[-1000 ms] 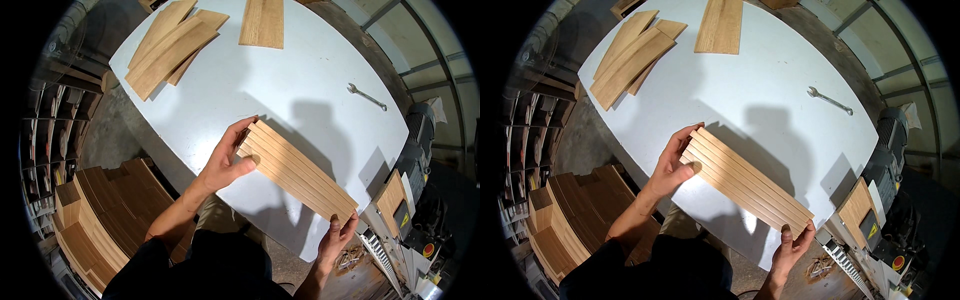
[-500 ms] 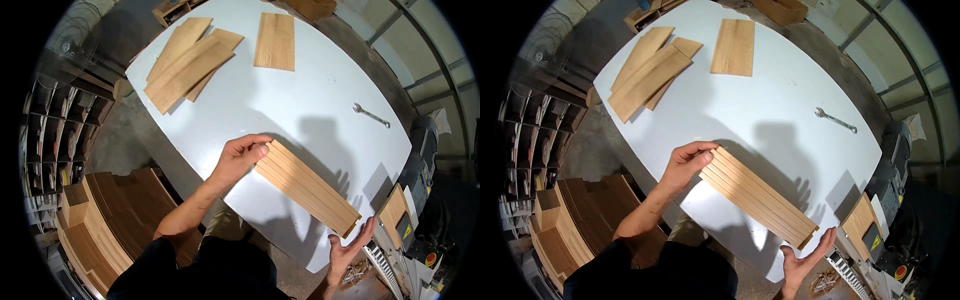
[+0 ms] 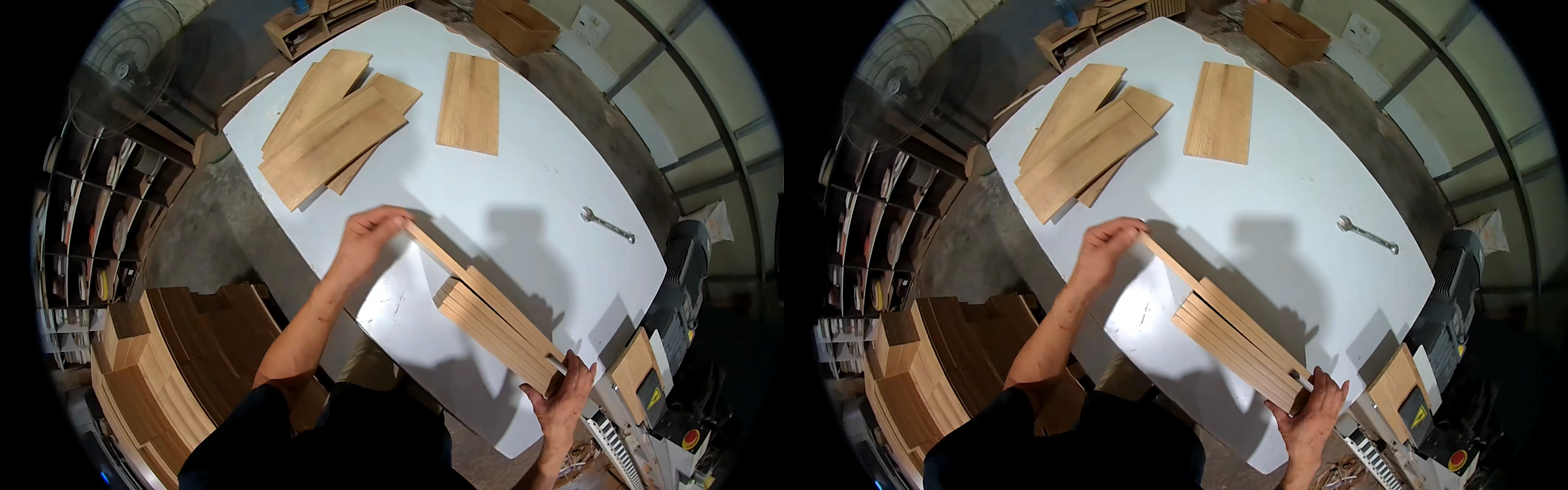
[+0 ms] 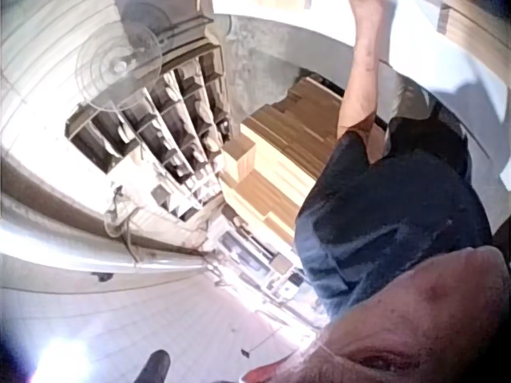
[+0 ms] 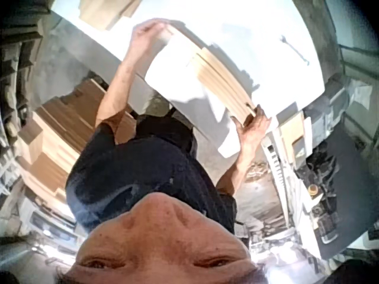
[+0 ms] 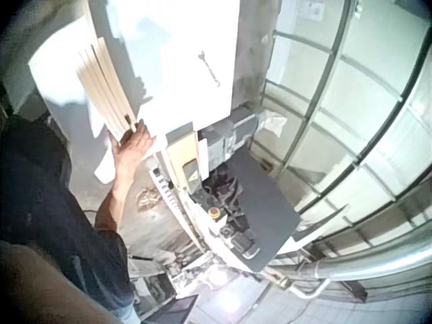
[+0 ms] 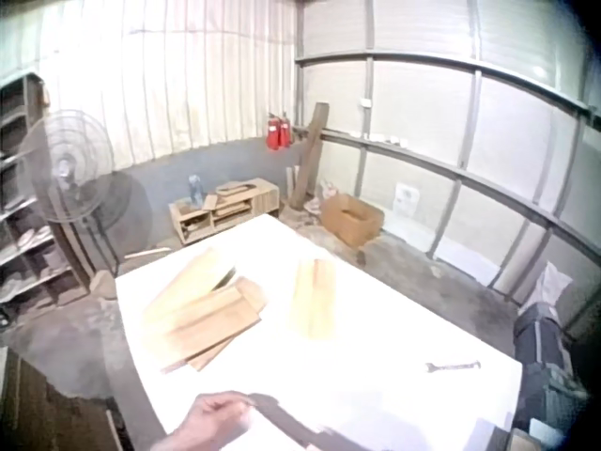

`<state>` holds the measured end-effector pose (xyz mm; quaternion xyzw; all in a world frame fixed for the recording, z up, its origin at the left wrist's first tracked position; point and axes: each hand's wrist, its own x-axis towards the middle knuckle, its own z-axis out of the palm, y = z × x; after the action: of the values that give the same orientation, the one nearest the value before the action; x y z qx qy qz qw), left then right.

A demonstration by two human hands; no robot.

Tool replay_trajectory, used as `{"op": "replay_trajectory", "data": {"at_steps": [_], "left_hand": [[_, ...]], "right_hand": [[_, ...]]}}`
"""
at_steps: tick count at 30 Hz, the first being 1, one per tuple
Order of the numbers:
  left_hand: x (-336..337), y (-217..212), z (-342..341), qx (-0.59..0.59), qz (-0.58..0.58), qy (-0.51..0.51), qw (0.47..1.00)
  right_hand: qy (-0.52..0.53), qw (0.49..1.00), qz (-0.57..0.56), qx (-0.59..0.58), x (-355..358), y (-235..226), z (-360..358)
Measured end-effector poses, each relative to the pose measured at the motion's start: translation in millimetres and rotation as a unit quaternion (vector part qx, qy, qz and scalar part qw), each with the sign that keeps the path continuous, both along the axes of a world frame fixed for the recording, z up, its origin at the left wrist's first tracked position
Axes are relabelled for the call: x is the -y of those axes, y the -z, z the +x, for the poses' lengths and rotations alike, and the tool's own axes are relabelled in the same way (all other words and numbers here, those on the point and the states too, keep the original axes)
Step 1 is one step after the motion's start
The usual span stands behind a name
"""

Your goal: The person organizes wood planks by picking them up from a table, aligning them into a stack, and placing the stack onto a larger pile of finished wood panels.

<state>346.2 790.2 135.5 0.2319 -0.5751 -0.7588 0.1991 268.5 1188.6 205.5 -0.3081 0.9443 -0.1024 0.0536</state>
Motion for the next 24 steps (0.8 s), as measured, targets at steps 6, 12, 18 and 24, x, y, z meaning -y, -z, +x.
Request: {"op": "replay_trajectory", "data": {"at_steps": [6,12,18,24], "left_hand": [[30,-28,9,0.061,-0.413,-0.137,0.898],[17,-59,-2,0.191,-0.670,0.091,0.711],[56,-57,-27,0.034,-0.648,0.280,0.708],[149,-128,-85,-0.049,-0.657,0.252,0.709]], "right_hand": [[0.003,0.999,0.040,0.004,16,-7,3],[-0.014,0.999,0.037,0.032,62,-15,0],[0.001,0.998,0.009,0.054,96,-13,-3],[-0.020,0.999,-0.004,0.042,93,-10,-5]]}}
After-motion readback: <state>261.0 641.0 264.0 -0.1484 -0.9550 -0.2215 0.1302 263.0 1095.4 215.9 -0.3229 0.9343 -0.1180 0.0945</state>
